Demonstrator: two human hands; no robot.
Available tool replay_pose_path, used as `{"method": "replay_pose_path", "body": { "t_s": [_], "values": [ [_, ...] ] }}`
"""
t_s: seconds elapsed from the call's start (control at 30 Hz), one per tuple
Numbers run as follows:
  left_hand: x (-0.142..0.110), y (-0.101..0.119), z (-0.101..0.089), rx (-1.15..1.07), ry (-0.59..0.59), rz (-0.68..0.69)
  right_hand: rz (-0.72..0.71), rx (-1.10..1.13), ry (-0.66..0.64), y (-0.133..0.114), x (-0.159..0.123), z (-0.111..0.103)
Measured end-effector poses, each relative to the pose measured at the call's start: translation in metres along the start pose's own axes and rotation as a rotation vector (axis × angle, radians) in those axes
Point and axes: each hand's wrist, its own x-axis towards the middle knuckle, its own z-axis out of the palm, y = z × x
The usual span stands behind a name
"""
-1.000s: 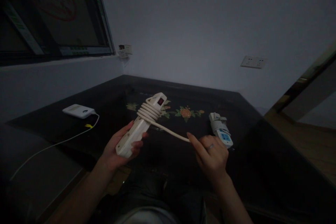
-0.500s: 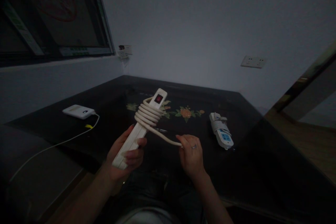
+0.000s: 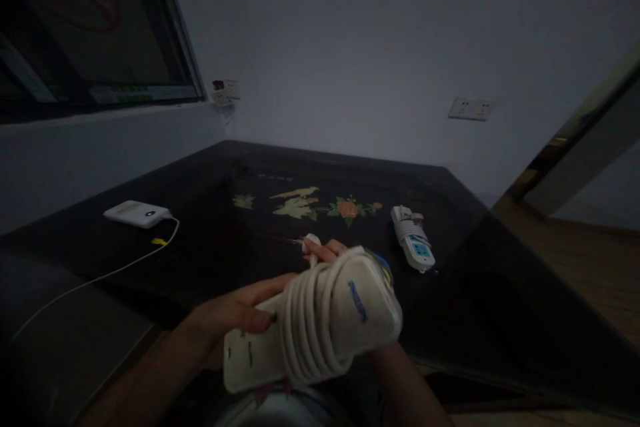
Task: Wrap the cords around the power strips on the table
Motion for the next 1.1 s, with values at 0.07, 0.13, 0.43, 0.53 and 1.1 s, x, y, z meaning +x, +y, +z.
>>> {"method": "replay_pose_path", "body": {
  "t_s": [0.07, 0.13, 0.43, 0.53, 1.1],
  "values": [
    [-0.001, 0.002, -0.004, 0.25, -0.018, -0.051, -0.14, 0.028, 0.17, -0.004, 0.006, -0.003],
    [-0.002, 0.004, -0.006, 0.489, -0.024, -0.085, -0.292, 0.089, 0.271, -0.01, 0.012, -0.005],
    [-0.006, 0.008, -0.002, 0.938, 0.138, -0.247, -0.036, 0.683, -0.24, -0.018, 0.021, -0.04],
    [-0.001, 0.003, -0.006, 1.009, 0.208, -0.254, 0.042, 0.752, -0.321, -0.021, 0.023, -0.054],
    [0.016, -0.036, -0.039, 0.687, 0.535, 0.039, -0.066, 0.207, -0.282, -0.069, 0.004, -0.036]
  ]
}}
